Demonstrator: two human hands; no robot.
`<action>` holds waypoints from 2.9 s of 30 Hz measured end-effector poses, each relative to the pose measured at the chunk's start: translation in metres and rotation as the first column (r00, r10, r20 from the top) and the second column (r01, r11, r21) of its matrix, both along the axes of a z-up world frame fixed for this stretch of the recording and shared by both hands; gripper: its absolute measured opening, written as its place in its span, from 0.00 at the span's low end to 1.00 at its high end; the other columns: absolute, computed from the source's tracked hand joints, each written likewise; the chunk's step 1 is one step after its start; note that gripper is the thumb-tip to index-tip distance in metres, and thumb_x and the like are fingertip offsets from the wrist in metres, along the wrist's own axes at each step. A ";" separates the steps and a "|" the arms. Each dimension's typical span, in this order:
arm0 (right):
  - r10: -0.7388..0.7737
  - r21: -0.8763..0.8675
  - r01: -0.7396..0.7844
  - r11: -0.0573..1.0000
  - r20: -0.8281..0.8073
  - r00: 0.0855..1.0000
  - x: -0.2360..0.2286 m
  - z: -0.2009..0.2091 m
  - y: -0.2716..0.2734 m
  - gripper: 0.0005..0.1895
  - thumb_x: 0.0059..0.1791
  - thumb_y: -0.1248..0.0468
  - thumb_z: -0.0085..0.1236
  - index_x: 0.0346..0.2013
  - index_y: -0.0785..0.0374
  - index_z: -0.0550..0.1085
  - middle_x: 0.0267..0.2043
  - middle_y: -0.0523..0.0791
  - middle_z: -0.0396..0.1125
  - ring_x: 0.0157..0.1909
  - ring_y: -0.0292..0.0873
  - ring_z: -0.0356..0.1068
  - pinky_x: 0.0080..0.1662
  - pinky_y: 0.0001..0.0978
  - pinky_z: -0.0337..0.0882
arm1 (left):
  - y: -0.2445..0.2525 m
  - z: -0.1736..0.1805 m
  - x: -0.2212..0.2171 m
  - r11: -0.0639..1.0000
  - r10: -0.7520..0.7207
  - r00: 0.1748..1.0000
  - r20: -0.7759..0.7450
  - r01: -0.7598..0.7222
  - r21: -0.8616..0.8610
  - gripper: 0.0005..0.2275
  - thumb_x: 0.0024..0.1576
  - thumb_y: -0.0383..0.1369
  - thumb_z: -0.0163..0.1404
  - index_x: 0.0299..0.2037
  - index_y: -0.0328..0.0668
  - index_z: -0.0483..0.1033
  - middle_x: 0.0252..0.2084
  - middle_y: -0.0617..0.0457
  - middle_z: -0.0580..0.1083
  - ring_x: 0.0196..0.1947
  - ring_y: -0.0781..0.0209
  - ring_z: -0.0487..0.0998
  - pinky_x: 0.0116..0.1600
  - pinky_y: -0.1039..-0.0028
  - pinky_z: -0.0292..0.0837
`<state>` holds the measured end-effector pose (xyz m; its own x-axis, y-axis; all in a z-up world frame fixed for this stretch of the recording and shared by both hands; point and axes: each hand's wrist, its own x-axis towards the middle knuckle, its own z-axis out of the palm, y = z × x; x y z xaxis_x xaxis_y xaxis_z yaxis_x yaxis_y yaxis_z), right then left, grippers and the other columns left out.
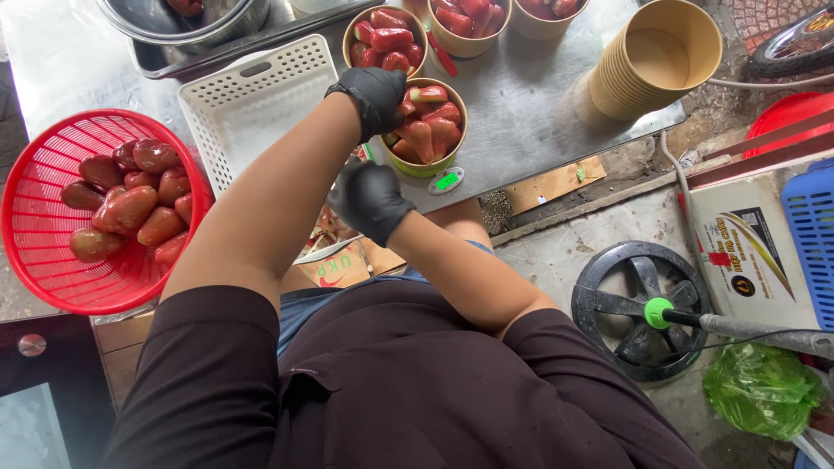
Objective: Cutting wax apples into pieces and placing them into paper cups.
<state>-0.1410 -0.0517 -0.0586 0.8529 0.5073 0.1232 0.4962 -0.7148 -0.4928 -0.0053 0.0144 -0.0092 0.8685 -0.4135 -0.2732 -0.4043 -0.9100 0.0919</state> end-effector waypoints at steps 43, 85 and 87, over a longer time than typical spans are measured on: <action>-0.071 0.606 0.180 0.775 -0.200 0.977 0.074 -0.019 -0.163 0.17 0.48 0.65 0.66 0.51 0.63 0.77 0.43 0.45 0.76 0.40 0.34 0.73 0.44 0.28 0.74 | -0.004 -0.040 0.024 0.778 0.103 0.992 -0.076 -0.128 -0.615 0.08 0.52 0.39 0.64 0.36 0.48 0.84 0.37 0.48 0.81 0.38 0.52 0.83 0.46 0.66 0.76; -0.099 0.439 0.186 0.879 -0.213 0.972 0.065 -0.021 -0.219 0.28 0.46 0.67 0.70 0.61 0.59 0.75 0.35 0.39 0.72 0.31 0.29 0.62 0.37 0.22 0.69 | 0.092 0.027 -0.048 0.613 0.219 0.972 -0.089 -0.207 -0.762 0.09 0.53 0.30 0.64 0.43 0.44 0.83 0.37 0.54 0.82 0.37 0.67 0.82 0.45 0.75 0.77; -0.112 0.472 0.234 0.850 -0.272 0.956 0.057 -0.039 -0.227 0.26 0.47 0.67 0.69 0.61 0.60 0.76 0.36 0.38 0.70 0.33 0.29 0.61 0.40 0.21 0.68 | 0.104 0.028 -0.060 0.502 0.181 0.974 -0.138 -0.212 -0.838 0.08 0.57 0.28 0.63 0.44 0.40 0.82 0.38 0.55 0.81 0.37 0.71 0.80 0.46 0.78 0.77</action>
